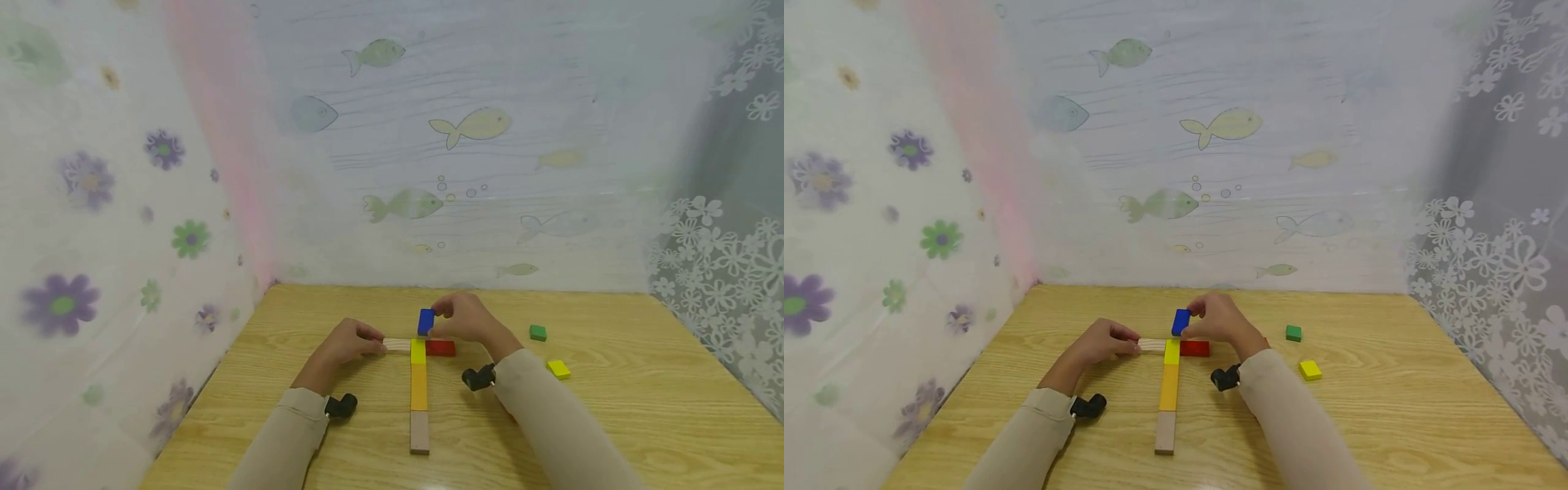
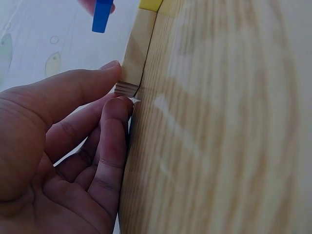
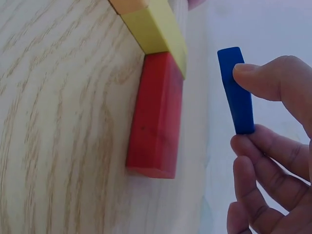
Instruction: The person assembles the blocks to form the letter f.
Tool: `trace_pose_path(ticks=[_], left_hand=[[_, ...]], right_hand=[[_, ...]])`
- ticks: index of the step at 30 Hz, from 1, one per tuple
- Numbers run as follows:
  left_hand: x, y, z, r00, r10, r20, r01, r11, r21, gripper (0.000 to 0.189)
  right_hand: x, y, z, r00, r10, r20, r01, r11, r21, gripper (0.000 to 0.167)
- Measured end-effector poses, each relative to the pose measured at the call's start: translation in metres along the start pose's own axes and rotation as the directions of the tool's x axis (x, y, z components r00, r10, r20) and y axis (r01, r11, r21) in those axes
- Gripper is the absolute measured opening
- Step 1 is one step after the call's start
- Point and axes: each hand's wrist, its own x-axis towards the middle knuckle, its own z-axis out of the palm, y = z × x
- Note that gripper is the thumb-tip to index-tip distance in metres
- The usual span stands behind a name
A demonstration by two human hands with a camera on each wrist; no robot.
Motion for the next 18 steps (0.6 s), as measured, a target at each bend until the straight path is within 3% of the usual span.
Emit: trace_pose_path(ticks=[18], left_hand=[[0.002, -0.003, -0.001, 1.0, 0.017, 0.002, -0.017, 1.0, 0.018, 0.026]], right_hand=[[0.01, 0.0, 0.016, 0.999, 0.036, 0.005, -0.036, 0.999, 0.032, 0.051]])
